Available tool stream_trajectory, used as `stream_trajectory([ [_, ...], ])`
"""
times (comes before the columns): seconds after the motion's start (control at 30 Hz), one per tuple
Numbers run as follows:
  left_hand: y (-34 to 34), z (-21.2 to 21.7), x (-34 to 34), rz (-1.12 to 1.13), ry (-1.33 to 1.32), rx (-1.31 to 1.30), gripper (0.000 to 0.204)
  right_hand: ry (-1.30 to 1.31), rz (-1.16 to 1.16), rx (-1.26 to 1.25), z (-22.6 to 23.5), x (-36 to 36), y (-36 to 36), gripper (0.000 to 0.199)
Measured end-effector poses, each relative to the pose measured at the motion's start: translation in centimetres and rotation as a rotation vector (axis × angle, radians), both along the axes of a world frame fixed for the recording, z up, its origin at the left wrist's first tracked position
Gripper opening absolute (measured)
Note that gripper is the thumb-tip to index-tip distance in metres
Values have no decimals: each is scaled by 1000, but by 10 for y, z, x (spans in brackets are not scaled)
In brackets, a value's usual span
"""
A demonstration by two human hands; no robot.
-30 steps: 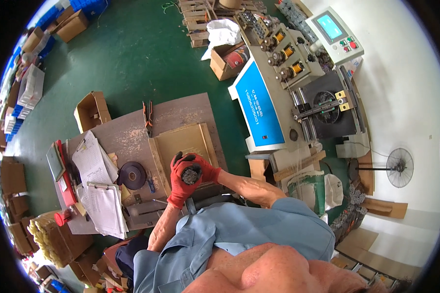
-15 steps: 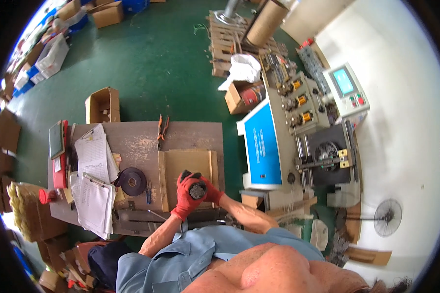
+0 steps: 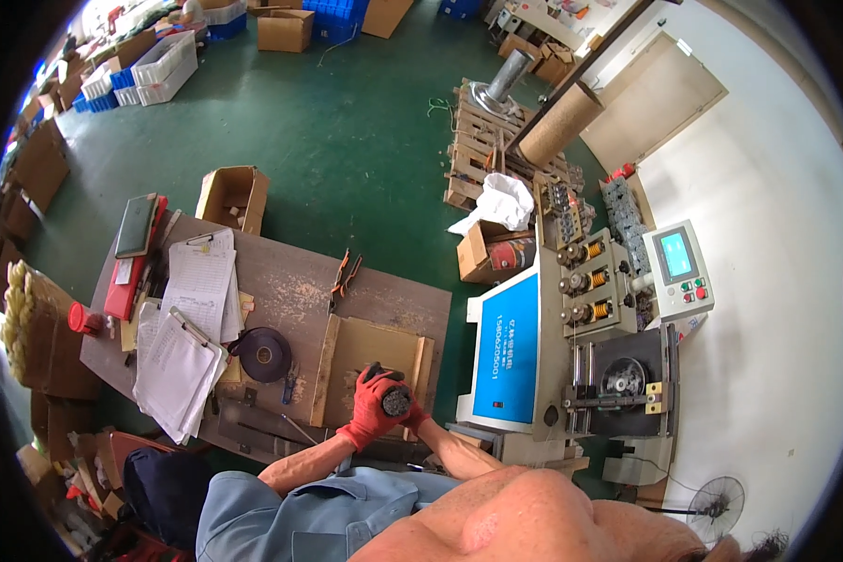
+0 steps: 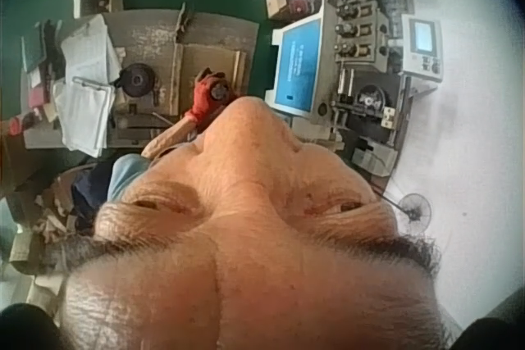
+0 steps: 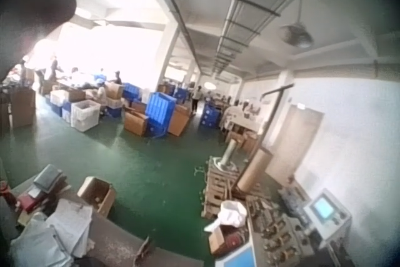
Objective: Bending, stripping, and bundling metal rods using industrial workshop tools and machinery.
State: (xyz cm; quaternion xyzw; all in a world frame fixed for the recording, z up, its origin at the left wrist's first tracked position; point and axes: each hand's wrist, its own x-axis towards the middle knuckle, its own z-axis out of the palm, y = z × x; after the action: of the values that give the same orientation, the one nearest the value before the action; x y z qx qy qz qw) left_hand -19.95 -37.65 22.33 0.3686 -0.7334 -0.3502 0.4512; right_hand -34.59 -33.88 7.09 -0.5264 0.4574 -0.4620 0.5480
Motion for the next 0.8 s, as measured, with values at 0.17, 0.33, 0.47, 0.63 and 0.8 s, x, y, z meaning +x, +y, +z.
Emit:
stream_trajectory([
  [0.17, 1, -10, 1, -33, -8, 19, 40, -65, 34, 47, -11, -4, -3, 46],
  [0.33, 2, -4, 1, -34, 28, 17, 38, 122, 100, 85, 0, -17, 2, 49],
  [0.47, 5, -13, 0, -16, 36, 46, 42, 260, 143, 113, 14, -22, -2, 52],
  [0.63, 7, -12, 1, -16, 17, 67, 42, 424, 198, 133, 32, -30, -1, 56],
  [0.8, 0, -2, -3, 18, 24, 106, 41, 566, 246, 172, 43, -28, 9, 59],
])
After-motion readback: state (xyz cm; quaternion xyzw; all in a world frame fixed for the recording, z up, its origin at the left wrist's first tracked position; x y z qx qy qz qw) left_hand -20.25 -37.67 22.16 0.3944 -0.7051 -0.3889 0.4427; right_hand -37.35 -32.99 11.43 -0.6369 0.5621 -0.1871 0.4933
